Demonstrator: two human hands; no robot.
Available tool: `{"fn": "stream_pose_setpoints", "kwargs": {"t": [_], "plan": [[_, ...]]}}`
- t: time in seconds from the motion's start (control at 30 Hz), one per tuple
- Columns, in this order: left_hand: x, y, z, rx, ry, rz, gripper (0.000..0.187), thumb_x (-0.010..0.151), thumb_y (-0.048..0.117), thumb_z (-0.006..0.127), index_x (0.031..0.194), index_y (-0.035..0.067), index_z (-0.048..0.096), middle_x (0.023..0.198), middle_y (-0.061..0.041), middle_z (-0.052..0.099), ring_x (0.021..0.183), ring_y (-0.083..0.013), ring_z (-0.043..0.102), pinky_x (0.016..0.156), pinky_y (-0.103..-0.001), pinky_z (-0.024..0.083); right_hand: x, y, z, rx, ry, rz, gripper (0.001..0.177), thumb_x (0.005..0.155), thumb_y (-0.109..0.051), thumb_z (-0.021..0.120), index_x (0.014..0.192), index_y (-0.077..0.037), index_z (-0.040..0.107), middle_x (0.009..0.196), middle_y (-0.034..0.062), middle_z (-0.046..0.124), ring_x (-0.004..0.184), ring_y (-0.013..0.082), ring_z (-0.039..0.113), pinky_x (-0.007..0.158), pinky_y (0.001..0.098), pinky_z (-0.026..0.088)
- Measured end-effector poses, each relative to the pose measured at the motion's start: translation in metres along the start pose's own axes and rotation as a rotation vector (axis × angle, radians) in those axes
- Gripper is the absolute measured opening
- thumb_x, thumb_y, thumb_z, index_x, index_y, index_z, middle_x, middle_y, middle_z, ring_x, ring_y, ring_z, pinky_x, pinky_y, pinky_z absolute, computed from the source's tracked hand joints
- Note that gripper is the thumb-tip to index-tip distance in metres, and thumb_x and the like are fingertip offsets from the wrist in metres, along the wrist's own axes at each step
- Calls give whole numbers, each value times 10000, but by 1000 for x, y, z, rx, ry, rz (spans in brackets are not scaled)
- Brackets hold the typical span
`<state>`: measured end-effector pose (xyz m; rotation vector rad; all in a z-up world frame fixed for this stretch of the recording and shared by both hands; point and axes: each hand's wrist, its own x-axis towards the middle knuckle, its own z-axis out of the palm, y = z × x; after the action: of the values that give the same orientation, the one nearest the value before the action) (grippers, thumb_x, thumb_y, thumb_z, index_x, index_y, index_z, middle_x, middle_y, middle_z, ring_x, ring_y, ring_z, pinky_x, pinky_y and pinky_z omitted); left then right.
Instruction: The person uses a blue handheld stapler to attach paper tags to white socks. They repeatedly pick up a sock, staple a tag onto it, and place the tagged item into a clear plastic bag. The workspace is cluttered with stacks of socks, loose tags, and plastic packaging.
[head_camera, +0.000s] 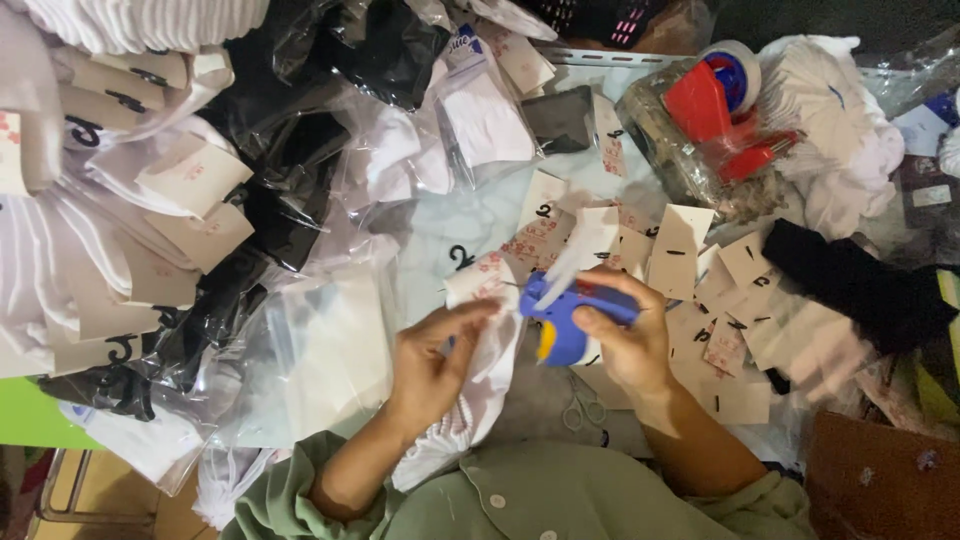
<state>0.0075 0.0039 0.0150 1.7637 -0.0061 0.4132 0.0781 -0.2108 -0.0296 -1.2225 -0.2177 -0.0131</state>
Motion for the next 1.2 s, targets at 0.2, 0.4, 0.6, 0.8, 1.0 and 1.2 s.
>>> {"fn": "stream_pose_setpoints", "kwargs": {"t": [0.2,0.4,0.6,0.8,1.0,1.2], "plan": [[-13,-18,13,-120,-326,39,429,678,356,952,736,46,661,591,-129,591,580,-251,607,551,-362,493,-3,-14,39,-130,-103,16,477,682,-147,935,1059,80,751,863,192,746,757,206,705,642,328,628],[-16,-17,24,-229,-131,-276,169,702,14,814,864,-5,772,644,-104,681,643,-146,579,521,-322,503,25,-51,61,-107,-353,-133,189,982,-60,616,1091,72,697,990,260,709,911,398,721,832,487,616],[-21,-36,30,-205,-129,-288,118,646,9,786,765,9,787,500,-60,560,477,-123,494,397,-309,393,25,-46,77,3,-344,-288,122,922,-50,682,927,67,718,814,223,735,781,312,701,775,419,553],[-14,-19,24,-223,-99,-268,69,658,-4,778,712,40,778,500,-96,595,472,-117,502,399,-290,396,33,-38,57,358,-57,-276,111,1051,-57,544,1149,-40,592,957,72,629,831,137,614,753,288,600],[-15,-31,25,-179,-130,-303,40,691,27,784,702,18,746,501,-89,582,464,-146,502,429,-299,402,25,-23,31,-487,-317,-636,196,942,-15,596,925,-158,729,1078,154,574,928,238,538,767,359,486],[-20,-48,30,-68,-134,-336,115,703,81,779,633,33,701,478,-125,515,427,-173,483,397,-315,385,19,-54,71,-675,-346,-868,65,837,-123,803,896,-137,828,1026,100,649,858,279,634,762,398,563]]}}
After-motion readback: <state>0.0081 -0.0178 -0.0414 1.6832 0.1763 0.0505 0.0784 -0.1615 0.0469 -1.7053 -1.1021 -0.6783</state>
